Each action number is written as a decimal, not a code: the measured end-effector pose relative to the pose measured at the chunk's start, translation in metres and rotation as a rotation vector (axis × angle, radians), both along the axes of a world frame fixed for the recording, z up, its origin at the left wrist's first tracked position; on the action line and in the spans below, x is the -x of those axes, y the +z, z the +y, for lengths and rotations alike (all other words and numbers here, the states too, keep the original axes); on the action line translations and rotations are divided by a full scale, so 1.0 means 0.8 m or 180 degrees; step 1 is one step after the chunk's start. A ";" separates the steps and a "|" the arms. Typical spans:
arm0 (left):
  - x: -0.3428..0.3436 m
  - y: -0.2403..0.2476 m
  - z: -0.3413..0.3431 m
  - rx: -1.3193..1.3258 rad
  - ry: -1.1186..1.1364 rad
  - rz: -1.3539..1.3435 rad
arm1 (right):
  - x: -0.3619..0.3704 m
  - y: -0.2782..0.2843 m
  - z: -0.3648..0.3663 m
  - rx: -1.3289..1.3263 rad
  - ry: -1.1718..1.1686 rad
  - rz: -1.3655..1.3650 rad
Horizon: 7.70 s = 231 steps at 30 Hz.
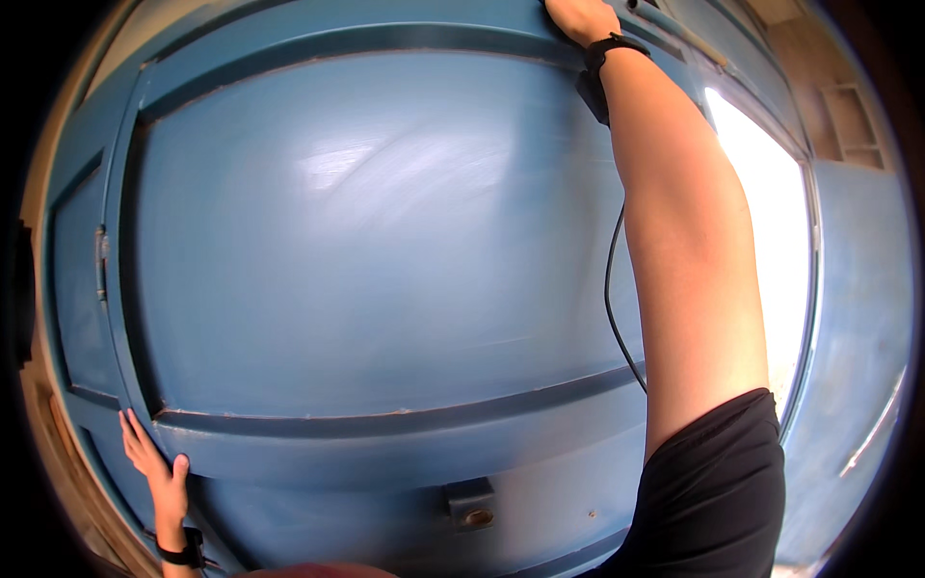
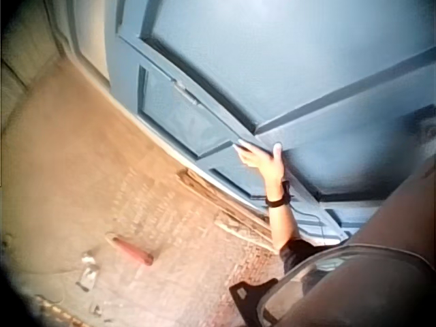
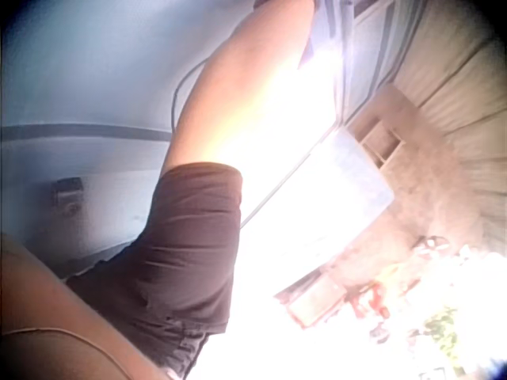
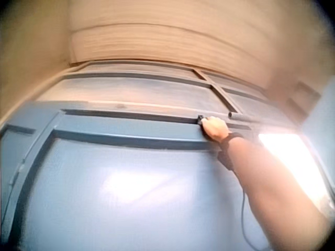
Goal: The person cleans a blue metal gate by hand using a dark blue cloth, wiping down the panels and frame.
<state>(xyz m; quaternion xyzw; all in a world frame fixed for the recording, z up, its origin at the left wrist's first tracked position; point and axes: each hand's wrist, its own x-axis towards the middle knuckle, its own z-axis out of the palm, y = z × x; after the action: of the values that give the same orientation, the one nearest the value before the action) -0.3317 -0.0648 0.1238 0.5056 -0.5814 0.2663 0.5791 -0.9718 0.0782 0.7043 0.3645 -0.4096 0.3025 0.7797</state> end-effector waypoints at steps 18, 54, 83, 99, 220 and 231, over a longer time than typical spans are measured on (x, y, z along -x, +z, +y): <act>-0.124 -0.054 0.098 0.0604 -0.0274 -0.0582 | -0.333 -0.001 -0.108 -0.0336 0.1039 0.0170; -0.355 -0.155 0.192 0.0681 0.0649 -0.0874 | -0.625 0.019 -0.215 -0.0797 0.2339 -0.0356; -0.278 -0.182 0.483 -0.0932 0.1227 -0.0503 | -0.647 -0.073 -0.194 -0.0470 0.2793 -0.0179; -0.082 -0.212 0.764 -0.1402 0.1484 0.0378 | -0.719 -0.630 -0.082 -0.4492 0.8602 -0.4483; -0.189 -0.256 0.993 -0.0384 -0.2115 0.5843 | -0.841 -0.952 0.560 -0.6309 0.6573 -0.0183; -0.195 -0.225 0.918 -0.1513 -0.2643 0.4607 | -0.780 -0.963 0.485 -0.8804 0.6071 -0.2857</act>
<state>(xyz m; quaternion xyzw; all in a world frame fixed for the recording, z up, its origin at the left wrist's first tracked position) -0.1758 0.6695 -0.0560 0.4052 -0.2478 -0.4824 0.7360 -0.3476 0.4660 -0.0662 -0.6949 0.1700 -0.1426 0.6840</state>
